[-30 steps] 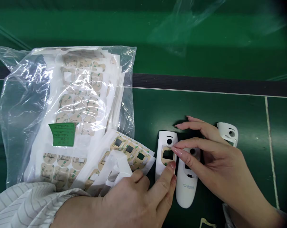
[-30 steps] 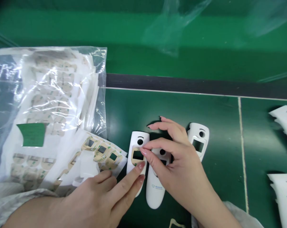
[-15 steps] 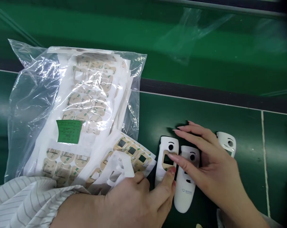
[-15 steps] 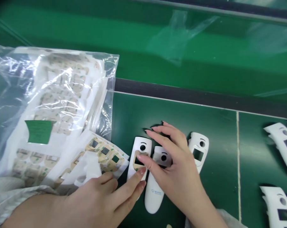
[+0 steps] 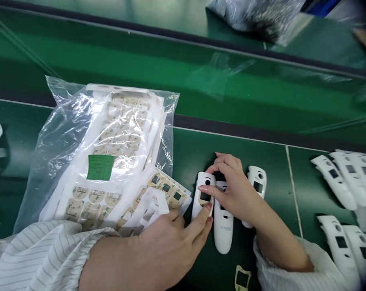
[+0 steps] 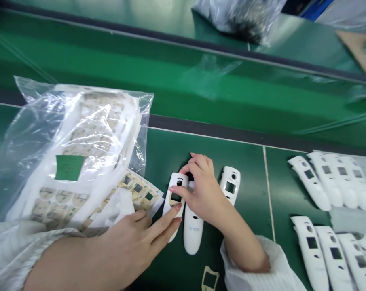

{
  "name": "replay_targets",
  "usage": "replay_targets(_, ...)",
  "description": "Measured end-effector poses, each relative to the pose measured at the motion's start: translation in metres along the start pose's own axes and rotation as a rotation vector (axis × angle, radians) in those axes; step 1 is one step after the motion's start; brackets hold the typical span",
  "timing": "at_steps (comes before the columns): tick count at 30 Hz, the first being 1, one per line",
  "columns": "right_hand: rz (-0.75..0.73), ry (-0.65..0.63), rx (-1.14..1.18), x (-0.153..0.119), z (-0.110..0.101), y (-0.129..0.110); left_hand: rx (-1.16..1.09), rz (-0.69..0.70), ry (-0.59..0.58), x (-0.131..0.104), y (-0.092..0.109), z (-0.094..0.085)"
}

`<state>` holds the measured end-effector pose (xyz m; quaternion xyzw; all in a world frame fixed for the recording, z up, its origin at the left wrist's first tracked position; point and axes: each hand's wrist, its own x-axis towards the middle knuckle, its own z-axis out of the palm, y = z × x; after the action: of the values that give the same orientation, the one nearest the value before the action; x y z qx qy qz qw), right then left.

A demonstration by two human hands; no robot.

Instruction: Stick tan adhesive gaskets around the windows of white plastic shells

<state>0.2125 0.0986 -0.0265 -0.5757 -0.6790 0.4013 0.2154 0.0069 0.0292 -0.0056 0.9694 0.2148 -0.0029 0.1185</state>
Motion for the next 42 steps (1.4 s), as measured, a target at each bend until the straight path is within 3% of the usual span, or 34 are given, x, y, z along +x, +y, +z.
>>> replay_targets(6, 0.090, -0.184, 0.238, 0.011, -0.051, -0.017, -0.046, 0.037, 0.207, -0.013, 0.002, -0.020)
replay_targets(8, 0.105, -0.093, 0.344, 0.016, -0.066, -0.016, -0.173, -0.046, 0.325, -0.014, -0.001, -0.023)
replay_targets(11, 0.063, 0.161, 0.488, 0.022, -0.076, -0.007, -0.404, -0.122, 0.568, -0.013, -0.007, -0.028)
replay_targets(13, 0.046, 0.263, 0.555, 0.018, -0.072, -0.004, -0.556, -0.076, 0.709, -0.013, -0.012, -0.034)
replay_targets(15, 0.057, 0.265, 0.587, 0.002, -0.059, -0.008, -0.673, -0.031, 0.799, -0.015, -0.014, -0.044)
replay_targets(18, 0.056, 0.128, 0.597, -0.042, -0.027, -0.031, -0.726, -0.059, 0.868, -0.016, -0.010, -0.057)
replay_targets(21, -0.037, -0.060, 0.623, -0.093, 0.006, -0.063, -0.728, -0.089, 0.929, -0.015, 0.003, -0.062)
replay_targets(24, -0.110, -0.128, 0.639, -0.130, 0.027, -0.084, -0.722, -0.059, 0.926, -0.009, 0.019, -0.059)
replay_targets(27, -0.129, -0.019, 0.630, -0.146, 0.035, -0.087, -0.717, 0.002, 0.855, -0.007, 0.031, -0.057)
replay_targets(31, -0.160, 0.160, 0.585, -0.156, 0.031, -0.075, -0.667, 0.013, 0.754, -0.011, 0.039, -0.061)
replay_targets(34, -0.176, 0.217, 0.526, -0.161, 0.026, -0.067, -0.643, -0.049, 0.684, -0.016, 0.041, -0.064)
replay_targets(38, -0.189, 0.338, 0.414, -0.166, 0.023, -0.058, -0.662, -0.111, 0.649, -0.016, 0.041, -0.061)
replay_targets(42, -0.266, 0.473, 0.308, -0.167, 0.022, -0.057, -0.692, -0.082, 0.613, -0.012, 0.041, -0.058)
